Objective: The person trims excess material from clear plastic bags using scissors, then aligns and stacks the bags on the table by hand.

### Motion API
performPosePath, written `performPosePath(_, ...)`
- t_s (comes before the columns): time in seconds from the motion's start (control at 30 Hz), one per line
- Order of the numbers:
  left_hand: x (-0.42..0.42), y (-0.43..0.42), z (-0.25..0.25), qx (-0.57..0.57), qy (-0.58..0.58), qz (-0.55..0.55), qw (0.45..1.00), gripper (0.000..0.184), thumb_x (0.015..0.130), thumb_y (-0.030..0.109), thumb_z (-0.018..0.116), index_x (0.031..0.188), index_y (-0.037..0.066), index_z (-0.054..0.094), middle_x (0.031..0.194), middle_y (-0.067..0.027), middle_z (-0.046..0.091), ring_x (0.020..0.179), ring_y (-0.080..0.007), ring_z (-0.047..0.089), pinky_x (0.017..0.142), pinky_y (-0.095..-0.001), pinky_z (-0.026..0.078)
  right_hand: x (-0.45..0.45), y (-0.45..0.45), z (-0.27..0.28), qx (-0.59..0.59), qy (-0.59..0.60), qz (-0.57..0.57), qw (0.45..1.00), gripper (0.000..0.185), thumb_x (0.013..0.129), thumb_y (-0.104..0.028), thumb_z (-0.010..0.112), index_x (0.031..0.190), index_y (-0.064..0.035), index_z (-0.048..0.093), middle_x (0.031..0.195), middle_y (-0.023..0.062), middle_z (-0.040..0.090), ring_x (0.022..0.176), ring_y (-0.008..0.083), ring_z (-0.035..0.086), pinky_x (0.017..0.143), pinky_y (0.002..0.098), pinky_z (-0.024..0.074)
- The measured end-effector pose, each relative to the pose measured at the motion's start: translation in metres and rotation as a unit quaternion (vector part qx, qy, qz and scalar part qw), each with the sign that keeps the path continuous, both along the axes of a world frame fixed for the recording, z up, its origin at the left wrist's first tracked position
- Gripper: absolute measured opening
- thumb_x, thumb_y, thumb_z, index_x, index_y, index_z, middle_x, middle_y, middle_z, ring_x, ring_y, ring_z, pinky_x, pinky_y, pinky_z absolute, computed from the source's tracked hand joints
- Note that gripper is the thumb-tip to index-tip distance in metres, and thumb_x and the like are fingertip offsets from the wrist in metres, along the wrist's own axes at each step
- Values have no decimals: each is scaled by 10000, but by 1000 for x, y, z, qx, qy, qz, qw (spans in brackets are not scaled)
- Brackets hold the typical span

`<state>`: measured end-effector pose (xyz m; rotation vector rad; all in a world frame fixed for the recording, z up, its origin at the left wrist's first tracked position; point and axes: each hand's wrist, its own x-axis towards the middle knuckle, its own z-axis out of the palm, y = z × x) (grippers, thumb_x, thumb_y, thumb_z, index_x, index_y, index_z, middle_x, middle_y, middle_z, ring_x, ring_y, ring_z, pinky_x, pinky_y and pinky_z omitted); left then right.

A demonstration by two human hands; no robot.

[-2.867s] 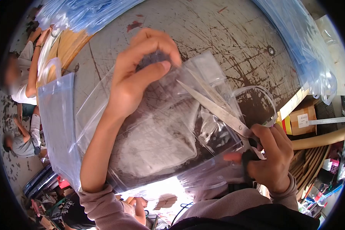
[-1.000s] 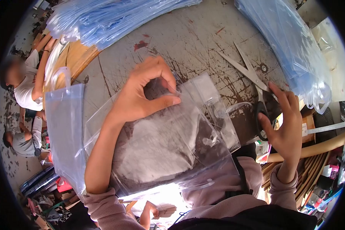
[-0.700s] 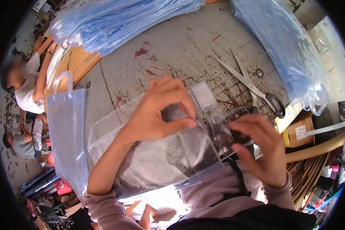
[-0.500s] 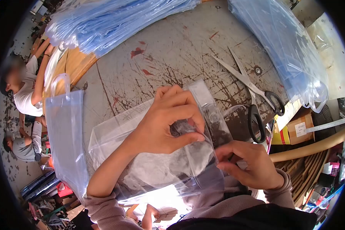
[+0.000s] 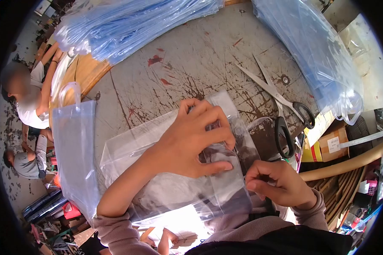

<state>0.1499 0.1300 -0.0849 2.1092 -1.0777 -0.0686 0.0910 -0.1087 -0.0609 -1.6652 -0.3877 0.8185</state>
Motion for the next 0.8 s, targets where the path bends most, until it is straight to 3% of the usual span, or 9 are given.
performPosePath(0.07, -2, -2, 0, 12, -13, -7, 1000, 299, 640, 307, 797, 819, 178, 595, 890, 20, 472, 894, -183, 454, 867, -406, 264, -1, 0, 4, 23, 89, -14, 996, 95, 902, -79, 562, 865, 6, 540, 702, 50, 560, 577, 127, 562, 521, 250, 424)
performPosePath(0.17, -4, -3, -2, 1, -42, -16, 999, 282, 614, 300, 814, 766, 180, 610, 885, 23, 471, 868, -192, 442, 823, -379, 250, -7, -7, 10, 219, 84, -249, 940, 69, 898, 0, 509, 881, 46, 557, 712, 51, 504, 583, 101, 504, 573, 221, 427)
performPosePath(0.27, -3, -2, -3, -14, -31, -13, 999, 274, 617, 272, 818, 765, 173, 610, 876, 18, 479, 856, -192, 450, 817, -378, 258, -9, -16, 16, 137, -50, -164, 976, 120, 871, 17, 532, 960, 40, 608, 806, 71, 522, 673, 104, 522, 630, 233, 442)
performPosePath(0.3, -3, -2, -3, -15, -40, -9, 999, 267, 629, 255, 813, 769, 166, 604, 857, 15, 480, 853, -186, 463, 819, -380, 273, -9, -23, 9, 86, -129, -94, 983, 210, 833, 6, 588, 1037, 8, 637, 986, 116, 539, 837, 155, 567, 729, 268, 474)
performPosePath(0.4, -3, 0, -4, -23, -64, -1, 998, 243, 644, 219, 806, 761, 154, 603, 817, 16, 492, 835, -179, 481, 810, -375, 291, -12, -15, 2, -3, -279, -64, 958, 279, 802, -23, 647, 1080, -17, 631, 1131, 141, 514, 984, 215, 567, 791, 294, 488)
performPosePath(0.53, -2, 0, 17, -46, -94, 9, 994, 209, 644, 183, 806, 720, 143, 615, 772, 33, 527, 778, -173, 498, 791, -363, 299, -28, -6, -14, 15, -238, -53, 970, 656, 770, -95, 718, 1330, -3, 388, 1188, 178, 505, 1023, 296, 559, 818, 332, 528)
performPosePath(0.57, -3, -4, 27, -58, -120, 29, 991, 203, 626, 177, 818, 702, 143, 633, 743, 33, 542, 746, -162, 502, 781, -352, 300, -34, -4, -16, 16, -235, -51, 971, 747, 756, -82, 737, 1379, -38, 326, 1201, 153, 521, 1085, 238, 549, 866, 328, 515)
performPosePath(0.67, -2, 3, 50, -64, -173, 106, 977, 198, 609, 165, 824, 692, 140, 647, 715, 25, 540, 732, -154, 495, 773, -335, 298, -42, 0, -26, 56, -184, -51, 980, 711, 797, -147, 709, 1359, 26, 310, 1207, 192, 507, 1062, 306, 557, 819, 334, 525)
performPosePath(0.8, -3, 11, 69, -53, -214, 192, 956, 192, 596, 147, 824, 688, 134, 656, 697, 21, 539, 735, -154, 494, 769, -322, 299, -42, -7, -31, -2, -168, -23, 986, 629, 829, -109, 659, 1364, -47, 334, 957, 144, 673, 743, 237, 678, 679, 314, 548)
